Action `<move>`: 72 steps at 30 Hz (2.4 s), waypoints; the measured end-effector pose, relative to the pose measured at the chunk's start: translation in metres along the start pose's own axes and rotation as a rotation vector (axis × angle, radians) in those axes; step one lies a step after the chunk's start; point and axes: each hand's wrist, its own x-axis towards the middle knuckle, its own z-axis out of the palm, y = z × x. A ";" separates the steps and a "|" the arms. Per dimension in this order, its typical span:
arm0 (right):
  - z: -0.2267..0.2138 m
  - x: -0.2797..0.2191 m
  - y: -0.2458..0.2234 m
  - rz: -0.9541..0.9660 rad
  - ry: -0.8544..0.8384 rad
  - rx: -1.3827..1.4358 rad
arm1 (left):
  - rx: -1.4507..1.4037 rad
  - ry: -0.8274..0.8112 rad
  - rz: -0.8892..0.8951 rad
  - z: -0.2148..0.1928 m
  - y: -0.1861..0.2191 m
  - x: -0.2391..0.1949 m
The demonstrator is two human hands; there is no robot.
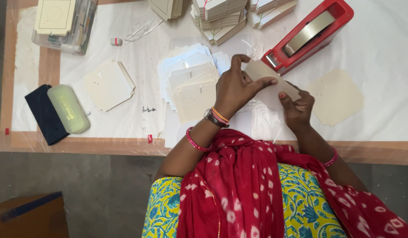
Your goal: The person assembles a stack of paper cards by picking up individual cards, aligning them, and using a tape dispenser to apply tape to the stack.
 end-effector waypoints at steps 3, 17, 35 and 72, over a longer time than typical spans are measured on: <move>-0.014 -0.003 0.029 -0.081 0.018 -0.016 | 0.172 0.027 -0.053 0.010 -0.007 -0.004; -0.007 0.007 0.026 0.091 0.067 0.418 | 0.448 0.405 0.461 -0.004 0.016 -0.012; -0.005 0.009 0.029 0.213 0.008 0.418 | -0.157 0.064 0.187 0.011 -0.009 -0.003; 0.059 0.029 0.007 0.089 0.007 -0.007 | -0.452 -0.101 0.141 -0.042 -0.032 -0.068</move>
